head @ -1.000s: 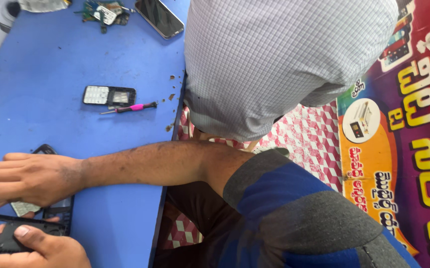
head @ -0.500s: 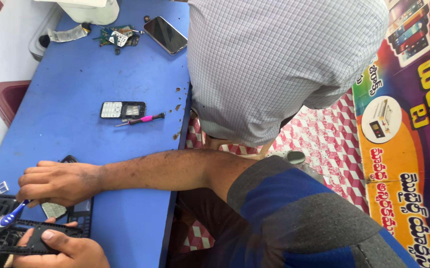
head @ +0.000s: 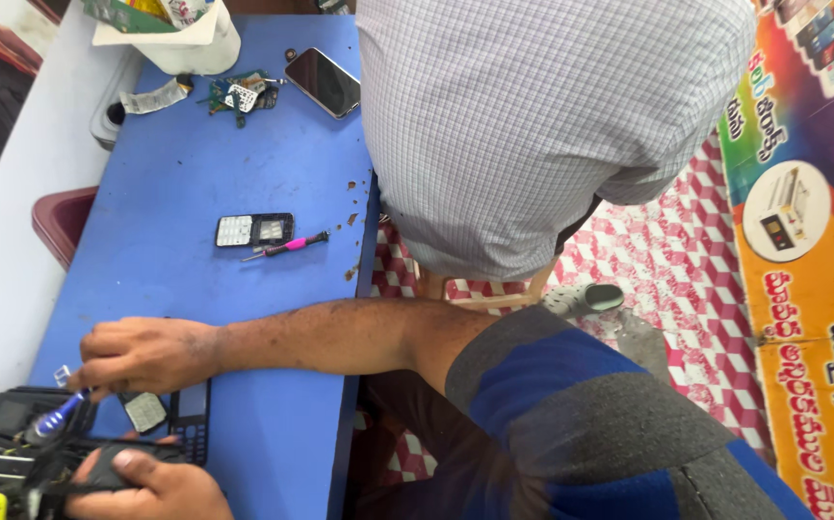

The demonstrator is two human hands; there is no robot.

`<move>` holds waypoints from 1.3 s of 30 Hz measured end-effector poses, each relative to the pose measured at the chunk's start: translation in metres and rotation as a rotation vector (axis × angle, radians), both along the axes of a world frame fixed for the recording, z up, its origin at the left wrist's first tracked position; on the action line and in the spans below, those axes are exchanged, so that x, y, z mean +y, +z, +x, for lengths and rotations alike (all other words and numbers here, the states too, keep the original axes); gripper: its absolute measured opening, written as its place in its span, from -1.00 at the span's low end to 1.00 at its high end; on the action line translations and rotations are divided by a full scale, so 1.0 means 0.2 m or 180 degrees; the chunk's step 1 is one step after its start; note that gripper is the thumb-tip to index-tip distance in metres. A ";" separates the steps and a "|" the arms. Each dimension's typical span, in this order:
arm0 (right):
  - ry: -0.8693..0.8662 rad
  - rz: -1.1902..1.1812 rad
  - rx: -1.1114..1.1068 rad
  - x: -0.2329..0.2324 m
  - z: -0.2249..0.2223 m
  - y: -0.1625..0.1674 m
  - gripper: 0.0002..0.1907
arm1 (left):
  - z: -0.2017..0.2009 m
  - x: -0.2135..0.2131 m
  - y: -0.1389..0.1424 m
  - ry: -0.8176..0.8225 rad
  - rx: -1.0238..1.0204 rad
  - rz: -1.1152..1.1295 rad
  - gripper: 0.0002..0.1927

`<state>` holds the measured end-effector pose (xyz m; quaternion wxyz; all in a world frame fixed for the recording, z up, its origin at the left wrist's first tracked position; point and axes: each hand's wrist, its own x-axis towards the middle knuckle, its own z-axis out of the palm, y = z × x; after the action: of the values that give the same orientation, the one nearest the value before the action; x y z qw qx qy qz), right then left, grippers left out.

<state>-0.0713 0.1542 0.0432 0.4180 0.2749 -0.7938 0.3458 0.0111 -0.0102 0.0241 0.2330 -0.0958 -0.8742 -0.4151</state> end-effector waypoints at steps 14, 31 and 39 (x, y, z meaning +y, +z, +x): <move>0.0011 -0.0301 0.0230 0.04 0.07 0.05 -0.74 | -0.04 0.03 -0.09 -0.0675 -0.0009 0.0628 -0.65; 0.0153 0.0115 0.0081 0.05 0.09 0.08 -0.76 | -0.02 0.03 -0.05 -0.0710 0.0180 0.0682 -0.77; 0.0001 -0.0069 -0.0080 0.06 0.08 0.08 -0.77 | 0.00 0.02 -0.02 -0.0707 0.0149 0.0859 -0.75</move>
<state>-0.0555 0.1652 0.0602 0.4109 0.2661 -0.7951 0.3579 0.0117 -0.0052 0.0211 0.2167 -0.1693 -0.7889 -0.5496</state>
